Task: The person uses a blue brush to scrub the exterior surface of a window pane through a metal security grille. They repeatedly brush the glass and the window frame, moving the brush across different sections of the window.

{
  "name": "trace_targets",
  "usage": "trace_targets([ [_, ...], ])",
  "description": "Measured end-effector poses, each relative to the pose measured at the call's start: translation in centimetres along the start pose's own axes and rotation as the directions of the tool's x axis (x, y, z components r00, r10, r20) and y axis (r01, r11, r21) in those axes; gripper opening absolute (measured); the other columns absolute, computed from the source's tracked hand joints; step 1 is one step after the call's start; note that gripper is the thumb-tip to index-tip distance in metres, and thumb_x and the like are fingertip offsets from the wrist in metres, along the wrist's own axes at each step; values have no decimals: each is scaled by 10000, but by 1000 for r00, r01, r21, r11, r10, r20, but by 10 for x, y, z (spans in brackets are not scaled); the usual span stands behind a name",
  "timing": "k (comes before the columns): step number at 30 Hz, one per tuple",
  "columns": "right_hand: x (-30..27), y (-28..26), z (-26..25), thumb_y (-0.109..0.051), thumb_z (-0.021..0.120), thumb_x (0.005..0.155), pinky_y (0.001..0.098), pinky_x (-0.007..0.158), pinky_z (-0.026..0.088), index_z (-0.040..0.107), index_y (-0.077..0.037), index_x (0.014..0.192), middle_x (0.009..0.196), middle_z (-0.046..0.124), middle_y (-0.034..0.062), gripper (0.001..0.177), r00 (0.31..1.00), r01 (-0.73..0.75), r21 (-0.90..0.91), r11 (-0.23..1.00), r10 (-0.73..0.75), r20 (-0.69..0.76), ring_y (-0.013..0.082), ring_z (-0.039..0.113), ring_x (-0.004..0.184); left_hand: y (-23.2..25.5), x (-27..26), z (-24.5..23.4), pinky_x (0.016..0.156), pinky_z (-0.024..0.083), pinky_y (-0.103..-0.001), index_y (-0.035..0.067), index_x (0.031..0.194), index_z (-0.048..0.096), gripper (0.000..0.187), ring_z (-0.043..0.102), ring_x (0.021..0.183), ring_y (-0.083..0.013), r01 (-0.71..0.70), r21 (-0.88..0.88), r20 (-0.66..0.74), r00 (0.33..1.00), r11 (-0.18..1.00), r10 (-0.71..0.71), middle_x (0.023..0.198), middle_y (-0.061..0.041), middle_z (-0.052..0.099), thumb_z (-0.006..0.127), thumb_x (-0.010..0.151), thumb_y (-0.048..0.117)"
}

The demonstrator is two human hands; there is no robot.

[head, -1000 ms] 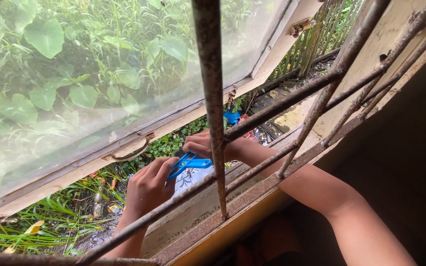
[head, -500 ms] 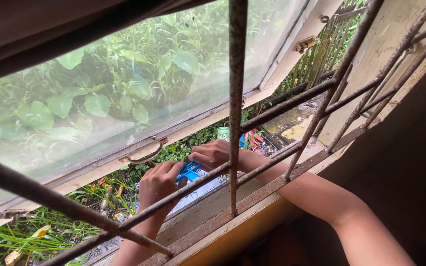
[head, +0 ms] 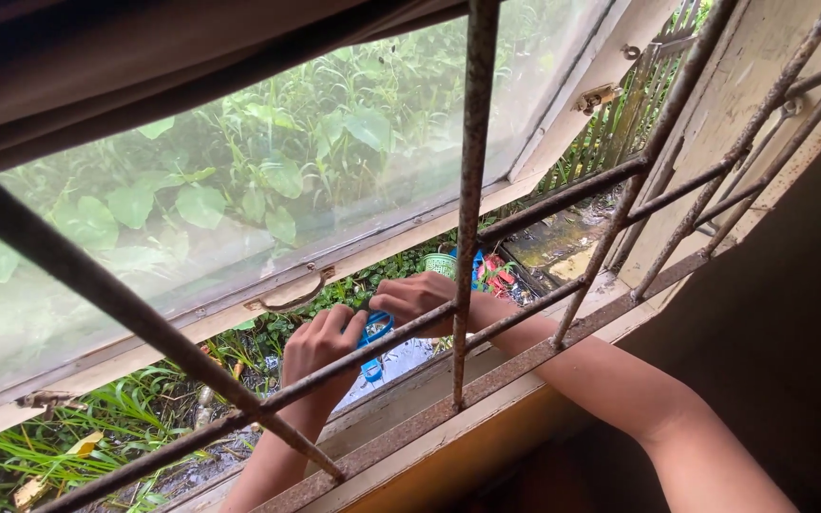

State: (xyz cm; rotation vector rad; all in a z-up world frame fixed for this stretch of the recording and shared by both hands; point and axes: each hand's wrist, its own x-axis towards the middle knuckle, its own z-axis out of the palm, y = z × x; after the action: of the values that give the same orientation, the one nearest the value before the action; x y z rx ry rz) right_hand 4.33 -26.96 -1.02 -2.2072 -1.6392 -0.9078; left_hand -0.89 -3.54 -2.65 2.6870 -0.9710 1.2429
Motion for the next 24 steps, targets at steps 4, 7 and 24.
trace_targets([
  [4, -11, 16, 0, -252, 522, 1066, 323, 526, 575, 517, -84, 1220, 849, 554, 66, 228, 995, -103, 140, 985, 103, 3, 201, 637, 612, -3, 15, -36, 699, 515, -287, 206, 1087, 694, 385, 657, 889, -190, -26, 7, -66, 997, 1000, 27, 949, 23, 578, 553, 782, 17],
  [7, -15, 22, 0, -260, 562, 1047, 340, 521, 582, 499, -70, 1335, 862, 576, 74, 351, 987, -144, 140, 980, 153, -54, 224, 662, 593, -9, 18, -55, 683, 546, -305, 171, 1087, 727, 335, 667, 886, -212, 2, 3, -174, 985, 1000, -2, 949, -12, 596, 531, 899, -25],
  [24, -27, -2, -24, -63, 566, 983, 399, 419, 508, 597, -50, 1198, 746, 571, 109, 218, 991, -120, 97, 988, 125, -50, 294, 613, 515, -46, -27, -85, 662, 533, -327, 243, 1041, 726, 125, 665, 871, -197, 214, 246, -233, 960, 945, -156, 888, 19, 597, 666, 950, 183],
])
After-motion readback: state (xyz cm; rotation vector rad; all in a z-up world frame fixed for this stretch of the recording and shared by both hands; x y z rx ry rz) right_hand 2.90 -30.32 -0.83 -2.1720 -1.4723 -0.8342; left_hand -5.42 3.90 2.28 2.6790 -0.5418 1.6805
